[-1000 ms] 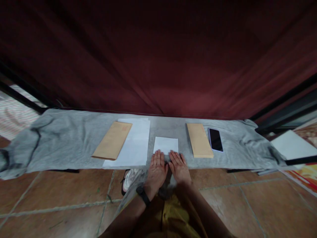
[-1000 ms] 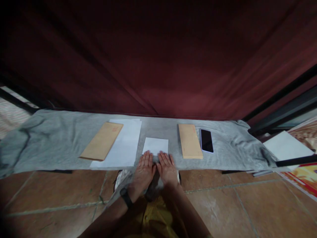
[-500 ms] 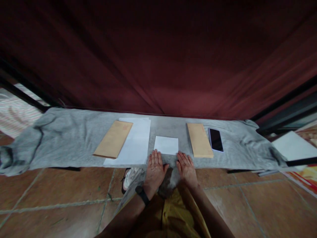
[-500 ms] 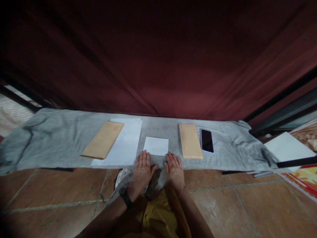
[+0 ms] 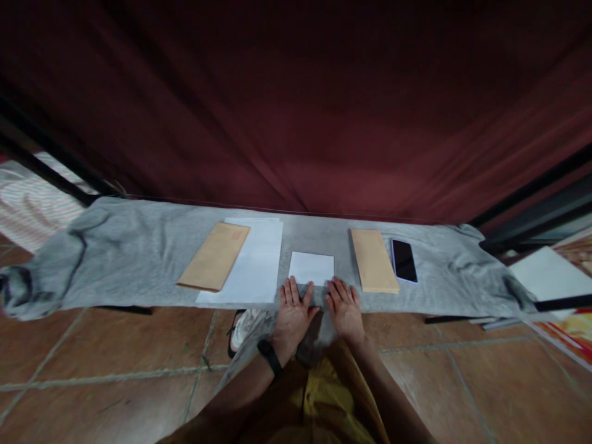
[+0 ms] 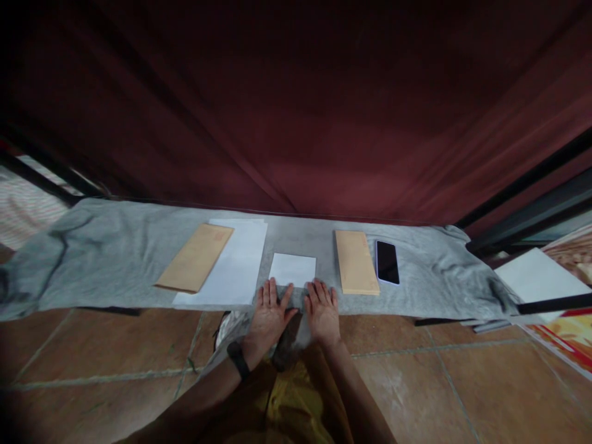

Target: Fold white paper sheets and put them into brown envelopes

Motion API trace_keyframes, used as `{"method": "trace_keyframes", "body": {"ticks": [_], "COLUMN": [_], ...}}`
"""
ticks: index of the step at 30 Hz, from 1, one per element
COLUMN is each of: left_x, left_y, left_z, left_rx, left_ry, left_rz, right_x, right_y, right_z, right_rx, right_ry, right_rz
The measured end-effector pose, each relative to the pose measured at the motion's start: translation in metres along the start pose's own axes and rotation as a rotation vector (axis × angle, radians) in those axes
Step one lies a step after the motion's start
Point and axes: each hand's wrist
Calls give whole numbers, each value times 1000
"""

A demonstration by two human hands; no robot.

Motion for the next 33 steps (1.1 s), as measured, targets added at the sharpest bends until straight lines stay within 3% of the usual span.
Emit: {"method": "trace_keyframes", "body": {"ticks": [8,11,16,22,27,31,33], "left_x": [0,0,-1,2,7,-4,-11], "left_y": [1,2,3,-2,-23,-58,-74], "left_z": [0,0,0,0,-6,-24,-35], "left_rx": [42,68,87,66,-32,6,55], "left_ry": [25,46,81,56,42,-48,-119], "left_rz": [-39,-75,-101,-20,323,847,1124], "right_x": [-1,-2,-6,2,21,46,59], "right_y": [-5,-4,-1,3,-20,-51,-60], "right_z": [-33,-45,-59,-65,-62,-60,-58], "right_rx": [-99,-124,-199,-202,-293,-366,-306], "right_ry": [252,314,600,700,638,366,215], "right_rz": [-67,-229,-683,-883,-1001,-811,-659]}}
Point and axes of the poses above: each hand's wrist, its own z-axis away from the middle knuckle, its own y-axis out of the palm, x = y × z, and after that the axes turned 13 degrees about -z, right-handed
